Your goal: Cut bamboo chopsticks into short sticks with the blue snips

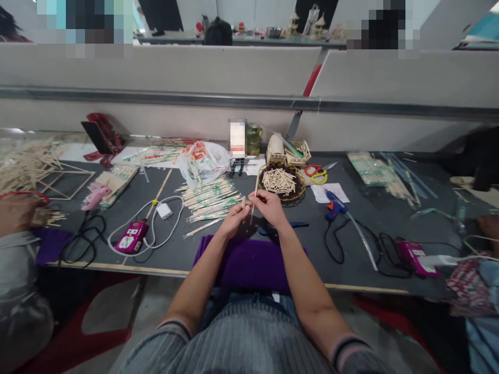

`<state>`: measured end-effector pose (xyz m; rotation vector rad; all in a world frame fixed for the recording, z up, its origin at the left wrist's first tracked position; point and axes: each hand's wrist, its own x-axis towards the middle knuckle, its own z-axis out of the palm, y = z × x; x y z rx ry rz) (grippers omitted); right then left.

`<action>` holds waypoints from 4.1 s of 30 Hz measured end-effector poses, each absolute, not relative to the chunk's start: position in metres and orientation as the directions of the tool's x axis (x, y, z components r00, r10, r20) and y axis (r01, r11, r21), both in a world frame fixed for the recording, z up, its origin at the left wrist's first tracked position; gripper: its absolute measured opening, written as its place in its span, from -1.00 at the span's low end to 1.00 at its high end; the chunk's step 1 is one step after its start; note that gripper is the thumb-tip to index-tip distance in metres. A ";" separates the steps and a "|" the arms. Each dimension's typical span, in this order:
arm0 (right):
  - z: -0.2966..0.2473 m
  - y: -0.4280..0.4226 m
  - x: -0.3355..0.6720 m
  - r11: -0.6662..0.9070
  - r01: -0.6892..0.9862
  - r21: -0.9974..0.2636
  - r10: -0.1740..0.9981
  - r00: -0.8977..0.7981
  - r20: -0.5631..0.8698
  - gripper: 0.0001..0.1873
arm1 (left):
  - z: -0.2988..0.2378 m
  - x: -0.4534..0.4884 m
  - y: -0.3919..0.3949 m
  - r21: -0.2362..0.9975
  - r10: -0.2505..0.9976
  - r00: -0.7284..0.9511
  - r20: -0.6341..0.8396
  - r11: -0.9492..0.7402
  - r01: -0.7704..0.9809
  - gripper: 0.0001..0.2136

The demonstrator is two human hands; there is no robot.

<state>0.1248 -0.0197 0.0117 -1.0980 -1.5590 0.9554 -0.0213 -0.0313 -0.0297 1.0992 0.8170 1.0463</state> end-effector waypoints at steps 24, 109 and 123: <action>-0.017 -0.041 0.134 0.363 0.376 -0.852 0.932 -0.137 0.336 -0.83 | -0.078 -0.018 -0.028 0.960 0.944 0.245 0.222 -0.255 0.112 -0.71; -0.036 -0.038 0.130 0.067 0.148 -0.987 0.995 0.058 0.076 -0.79 | -0.071 -0.019 -0.030 0.996 0.927 0.366 0.084 -0.089 -0.005 -0.62; -0.034 -0.046 0.130 0.367 0.315 -0.875 0.926 -0.039 0.375 -0.85 | -0.084 -0.023 -0.023 0.964 0.936 0.256 0.243 -0.262 0.043 -0.72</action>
